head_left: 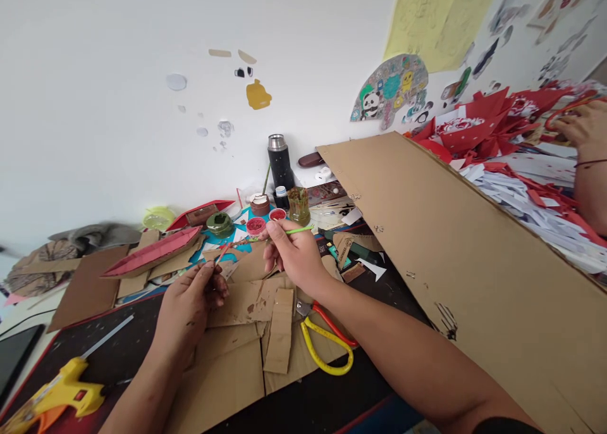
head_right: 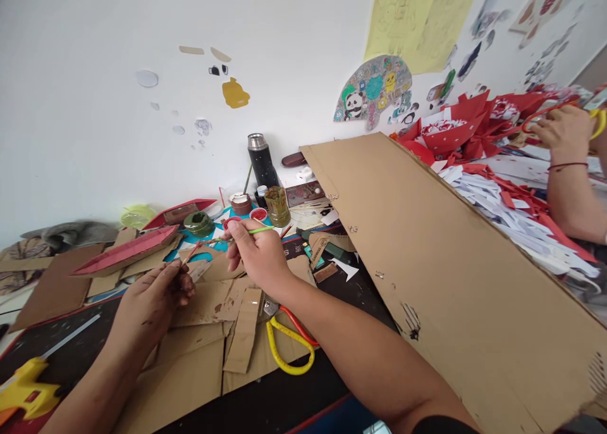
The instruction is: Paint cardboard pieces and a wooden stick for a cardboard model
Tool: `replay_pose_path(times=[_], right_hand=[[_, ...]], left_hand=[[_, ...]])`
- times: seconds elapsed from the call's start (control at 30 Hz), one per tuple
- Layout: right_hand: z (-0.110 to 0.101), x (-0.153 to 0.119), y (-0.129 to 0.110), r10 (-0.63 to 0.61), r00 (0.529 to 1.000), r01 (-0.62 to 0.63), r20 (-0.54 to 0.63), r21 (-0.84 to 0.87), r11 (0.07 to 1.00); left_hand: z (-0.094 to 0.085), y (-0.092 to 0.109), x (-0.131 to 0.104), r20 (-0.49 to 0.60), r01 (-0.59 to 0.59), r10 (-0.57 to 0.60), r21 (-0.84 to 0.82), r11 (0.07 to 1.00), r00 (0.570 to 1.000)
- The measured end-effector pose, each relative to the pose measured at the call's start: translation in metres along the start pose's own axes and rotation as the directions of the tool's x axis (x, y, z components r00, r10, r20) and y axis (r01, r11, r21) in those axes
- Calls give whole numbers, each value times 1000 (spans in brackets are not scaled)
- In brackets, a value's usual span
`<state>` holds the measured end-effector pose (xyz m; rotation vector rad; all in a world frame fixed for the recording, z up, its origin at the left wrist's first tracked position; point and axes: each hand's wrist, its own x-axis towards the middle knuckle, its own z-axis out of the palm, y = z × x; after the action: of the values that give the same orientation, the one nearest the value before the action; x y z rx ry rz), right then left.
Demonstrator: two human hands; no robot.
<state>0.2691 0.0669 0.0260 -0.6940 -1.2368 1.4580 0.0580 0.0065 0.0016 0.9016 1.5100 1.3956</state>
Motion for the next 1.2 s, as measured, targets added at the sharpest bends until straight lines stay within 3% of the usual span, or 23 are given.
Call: replay_pose_path(times=[0.53,0.73,0.93,1.2], right_hand=[[1,-2,0,34,999,-33,19,-28,999],[-1,1,2,7,1000,-8,-28,-27,1000],[4,-6,2,7,997,-2,73,-72,997],[9,-15,9,-67,980,109,190,-222,969]], left_hand=[[1,1,1,13,-4,3,25,1000,1000],[5,5,-2,35,-19,21,-68,998,999],[10,19,-10,68,-19,35,-217,976,997],[9,22,-18,213,53,-8,-208,977,977]])
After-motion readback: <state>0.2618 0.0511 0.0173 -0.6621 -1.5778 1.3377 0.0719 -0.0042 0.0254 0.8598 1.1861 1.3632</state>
